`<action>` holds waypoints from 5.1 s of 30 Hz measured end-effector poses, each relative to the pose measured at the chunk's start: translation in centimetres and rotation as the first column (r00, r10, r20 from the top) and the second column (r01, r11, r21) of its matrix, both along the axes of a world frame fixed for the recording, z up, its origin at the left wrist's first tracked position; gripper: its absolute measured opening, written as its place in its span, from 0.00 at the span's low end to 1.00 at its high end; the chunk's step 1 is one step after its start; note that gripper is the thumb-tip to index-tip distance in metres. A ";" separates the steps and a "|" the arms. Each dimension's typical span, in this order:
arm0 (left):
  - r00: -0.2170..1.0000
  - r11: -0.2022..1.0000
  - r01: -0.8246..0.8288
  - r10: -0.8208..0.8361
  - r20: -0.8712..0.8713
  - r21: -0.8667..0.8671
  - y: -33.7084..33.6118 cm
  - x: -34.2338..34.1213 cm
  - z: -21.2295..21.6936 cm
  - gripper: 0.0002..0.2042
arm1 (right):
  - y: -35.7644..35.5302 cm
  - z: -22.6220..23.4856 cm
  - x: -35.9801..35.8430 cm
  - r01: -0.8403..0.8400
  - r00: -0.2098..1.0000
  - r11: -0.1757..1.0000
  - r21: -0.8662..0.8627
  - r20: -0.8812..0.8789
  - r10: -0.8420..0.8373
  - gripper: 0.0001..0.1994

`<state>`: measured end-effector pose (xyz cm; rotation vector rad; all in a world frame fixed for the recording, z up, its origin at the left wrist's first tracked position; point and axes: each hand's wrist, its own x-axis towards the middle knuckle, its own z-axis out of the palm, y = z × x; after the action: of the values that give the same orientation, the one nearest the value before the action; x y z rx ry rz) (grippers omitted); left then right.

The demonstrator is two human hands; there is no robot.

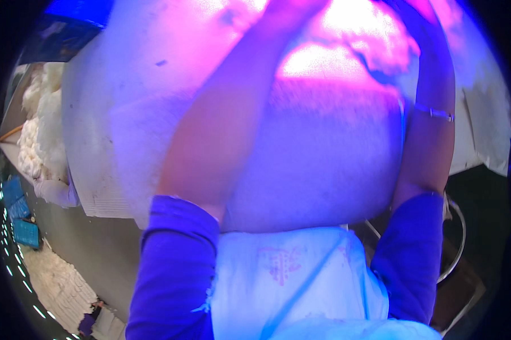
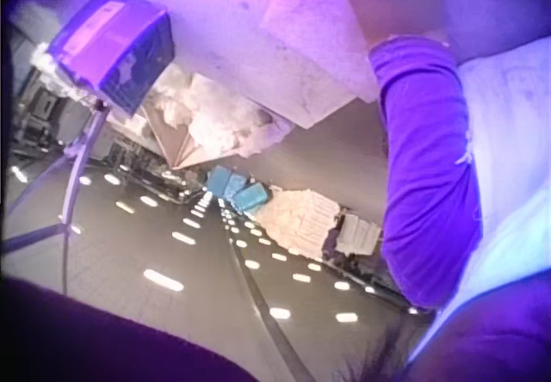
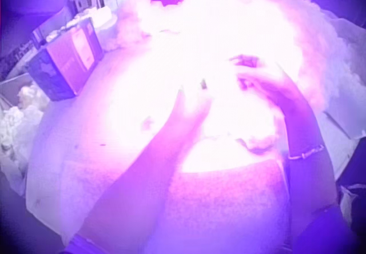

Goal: The person sits at a table and repeatedly picks up clumps of white cotton, pulls them apart by hand, and places them into a blue box. The process is continuous and repetitive throughout the clip.

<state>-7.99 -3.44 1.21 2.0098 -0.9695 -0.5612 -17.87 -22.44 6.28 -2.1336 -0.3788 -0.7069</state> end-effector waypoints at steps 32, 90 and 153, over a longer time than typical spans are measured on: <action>0.575 0.837 0.545 -0.410 0.708 0.042 -9.1 5.3 1.5 0.15 | -14.5 -7.2 -1.8 0.936 0.351 0.286 0.204 -0.510 -0.785 0.26; 0.860 0.852 0.421 -0.267 0.434 -0.311 -7.0 1.3 2.9 0.30 | -5.8 -2.4 -0.6 0.417 0.717 0.858 -0.300 -0.470 -0.514 0.07; 0.798 0.866 0.477 -0.354 0.488 -0.152 -6.4 1.9 0.5 0.12 | -7.4 -2.0 -2.8 0.440 0.726 0.843 -0.311 -0.429 -0.537 0.18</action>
<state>-6.12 -9.81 1.73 1.7043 -1.7081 -0.1697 -20.64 -29.80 4.26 -2.5270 0.4492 -0.3675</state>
